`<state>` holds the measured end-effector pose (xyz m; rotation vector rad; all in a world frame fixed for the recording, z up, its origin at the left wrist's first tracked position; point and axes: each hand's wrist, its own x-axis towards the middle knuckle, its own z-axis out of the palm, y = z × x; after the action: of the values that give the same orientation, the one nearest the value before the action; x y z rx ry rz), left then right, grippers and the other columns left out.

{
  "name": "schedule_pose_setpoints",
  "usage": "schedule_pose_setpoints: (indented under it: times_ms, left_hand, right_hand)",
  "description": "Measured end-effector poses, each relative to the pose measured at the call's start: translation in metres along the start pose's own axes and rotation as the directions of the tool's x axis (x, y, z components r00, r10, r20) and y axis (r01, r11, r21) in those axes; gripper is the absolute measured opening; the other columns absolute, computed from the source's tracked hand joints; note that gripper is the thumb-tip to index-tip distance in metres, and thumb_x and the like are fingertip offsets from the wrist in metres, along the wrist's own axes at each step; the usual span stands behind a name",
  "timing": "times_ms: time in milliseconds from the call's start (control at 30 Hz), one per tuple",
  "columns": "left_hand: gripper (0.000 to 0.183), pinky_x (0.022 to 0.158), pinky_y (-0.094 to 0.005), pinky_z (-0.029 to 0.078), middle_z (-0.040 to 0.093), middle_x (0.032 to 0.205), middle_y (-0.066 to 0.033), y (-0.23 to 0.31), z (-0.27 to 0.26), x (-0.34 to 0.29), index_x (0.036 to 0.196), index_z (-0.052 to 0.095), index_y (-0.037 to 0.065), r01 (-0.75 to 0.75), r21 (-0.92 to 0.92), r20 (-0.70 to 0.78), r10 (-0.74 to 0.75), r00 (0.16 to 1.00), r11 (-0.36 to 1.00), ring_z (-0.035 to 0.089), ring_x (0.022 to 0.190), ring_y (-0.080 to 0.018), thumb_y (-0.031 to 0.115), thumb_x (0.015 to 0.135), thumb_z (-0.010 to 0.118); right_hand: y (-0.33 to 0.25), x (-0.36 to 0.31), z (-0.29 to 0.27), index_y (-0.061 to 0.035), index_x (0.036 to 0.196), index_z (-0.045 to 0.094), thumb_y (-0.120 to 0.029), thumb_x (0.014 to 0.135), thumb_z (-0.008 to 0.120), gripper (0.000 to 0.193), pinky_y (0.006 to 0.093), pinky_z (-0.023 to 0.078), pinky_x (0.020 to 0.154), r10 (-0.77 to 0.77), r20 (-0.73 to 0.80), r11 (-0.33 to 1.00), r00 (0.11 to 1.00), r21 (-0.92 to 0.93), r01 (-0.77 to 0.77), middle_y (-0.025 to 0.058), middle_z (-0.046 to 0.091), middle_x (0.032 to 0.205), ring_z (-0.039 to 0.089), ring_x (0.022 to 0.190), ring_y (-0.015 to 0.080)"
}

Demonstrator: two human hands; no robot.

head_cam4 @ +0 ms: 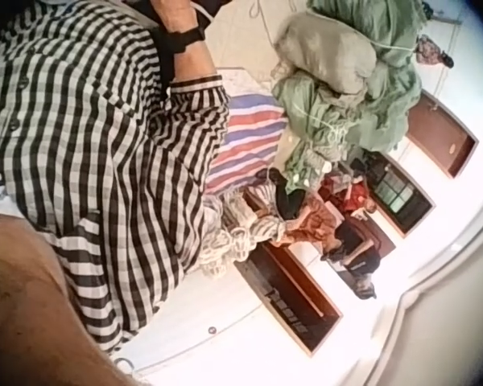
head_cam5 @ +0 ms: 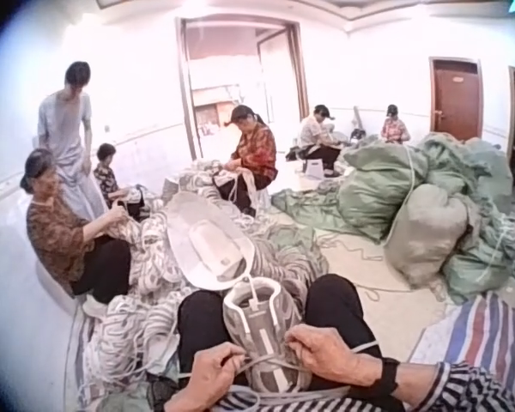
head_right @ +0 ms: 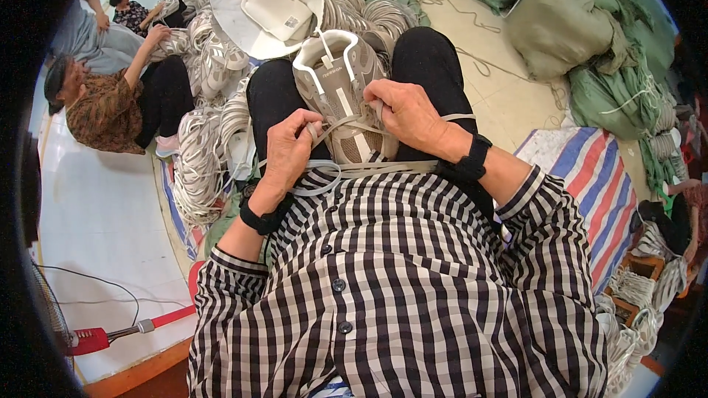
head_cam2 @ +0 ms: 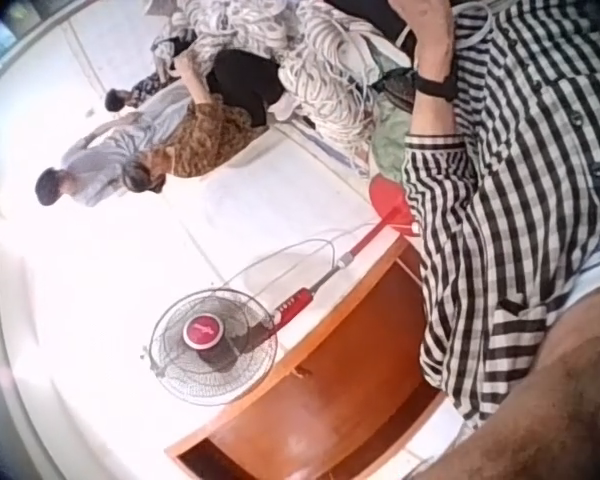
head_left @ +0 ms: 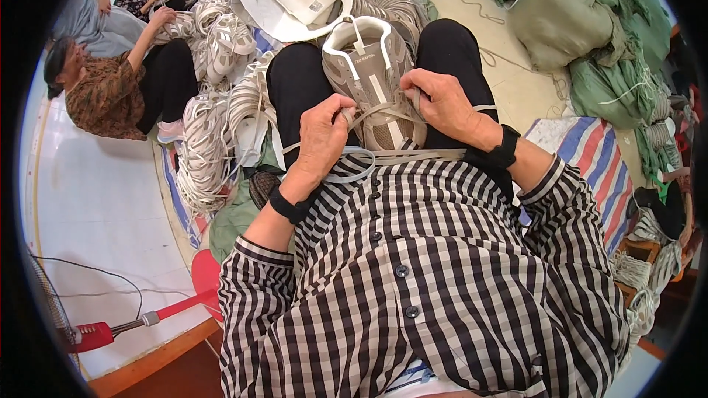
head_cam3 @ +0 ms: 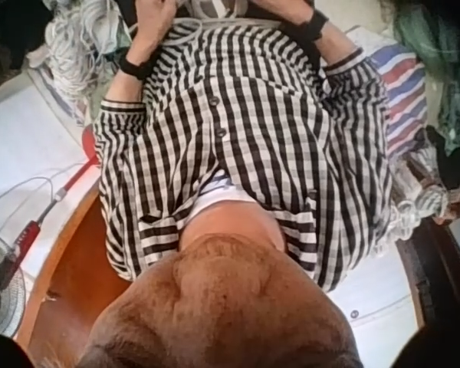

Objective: The recorder is lacing a shoe while sitting in a room with other workers who are also preparing shoe components.

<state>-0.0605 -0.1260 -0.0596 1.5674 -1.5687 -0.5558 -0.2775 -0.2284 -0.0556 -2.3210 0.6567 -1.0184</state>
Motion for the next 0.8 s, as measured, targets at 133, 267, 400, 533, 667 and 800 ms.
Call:
schedule_pose_setpoints:
  times_ms: [133, 267, 400, 533, 667, 800]
  left_hand:
    - [0.009, 0.064, -0.0216, 0.044, 0.062, 0.075, -0.0007, 0.000, 0.000, -0.002, 0.095, 0.063, 0.000, -0.011, -0.018, -0.003, 0.011, 1.000, 1.000, 0.053, 0.070, -0.0057, 0.005, 0.091, 0.058]
    - [0.009, 0.065, -0.0228, 0.046, 0.064, 0.076, -0.0019, 0.001, 0.001, 0.000, 0.095, 0.064, 0.000, 0.033, -0.115, -0.027, -0.036, 0.999, 0.993, 0.055, 0.070, -0.0069, 0.006, 0.091, 0.058]
    - [0.009, 0.065, -0.0233, 0.046, 0.064, 0.076, -0.0026, 0.002, 0.002, 0.002, 0.095, 0.064, 0.000, 0.025, -0.054, -0.021, -0.027, 0.999, 0.998, 0.055, 0.070, -0.0074, 0.006, 0.090, 0.059]
    - [0.008, 0.065, -0.0239, 0.047, 0.065, 0.076, -0.0042, 0.001, 0.003, 0.000, 0.095, 0.064, 0.000, 0.014, -0.055, -0.027, -0.016, 1.000, 0.998, 0.057, 0.070, -0.0086, 0.004, 0.089, 0.059]
    - [0.009, 0.066, -0.0247, 0.048, 0.065, 0.077, -0.0075, 0.001, 0.004, -0.001, 0.095, 0.064, 0.001, -0.087, 0.008, -0.038, 0.087, 0.995, 0.996, 0.059, 0.070, -0.0108, 0.002, 0.088, 0.060]
    - [0.011, 0.066, -0.0251, 0.048, 0.065, 0.077, -0.0080, -0.001, 0.005, -0.001, 0.098, 0.063, 0.001, -0.130, 0.017, -0.050, 0.131, 0.990, 0.991, 0.059, 0.069, -0.0108, 0.001, 0.087, 0.059]
  right_hand:
    - [-0.002, -0.002, -0.001, -0.0010, 0.093, 0.058, 0.001, 0.085, 0.058, 0.008, 0.0308, 0.048, 0.061, 0.038, 0.043, 0.999, 0.998, 0.013, -0.039, 0.0131, 0.061, 0.077, 0.061, 0.066, 0.0240]
    - [-0.005, 0.000, -0.004, -0.0015, 0.093, 0.055, 0.004, 0.082, 0.052, 0.013, 0.0366, 0.050, 0.065, 0.128, 0.122, 0.990, 0.984, 0.042, -0.134, 0.0164, 0.063, 0.078, 0.065, 0.072, 0.0326]
    - [-0.005, 0.001, -0.005, -0.0013, 0.093, 0.054, 0.004, 0.082, 0.052, 0.012, 0.0367, 0.050, 0.065, 0.155, 0.148, 0.987, 0.977, 0.026, -0.160, 0.0164, 0.063, 0.078, 0.064, 0.071, 0.0333]
    - [-0.005, 0.005, -0.003, -0.0017, 0.096, 0.053, 0.004, 0.081, 0.052, 0.016, 0.0387, 0.049, 0.064, 0.077, 0.139, 0.997, 0.987, -0.018, -0.075, 0.0167, 0.062, 0.077, 0.063, 0.072, 0.0347]
    - [-0.005, 0.012, -0.004, -0.0020, 0.100, 0.051, 0.008, 0.078, 0.048, 0.025, 0.0421, 0.049, 0.066, -0.003, 0.222, 0.985, 0.975, -0.166, 0.041, 0.0179, 0.061, 0.081, 0.062, 0.078, 0.0397]
    - [-0.006, 0.016, -0.005, -0.0017, 0.100, 0.051, 0.009, 0.075, 0.046, 0.027, 0.0416, 0.049, 0.066, 0.012, 0.252, 0.982, 0.968, -0.183, 0.036, 0.0185, 0.059, 0.078, 0.061, 0.077, 0.0390]
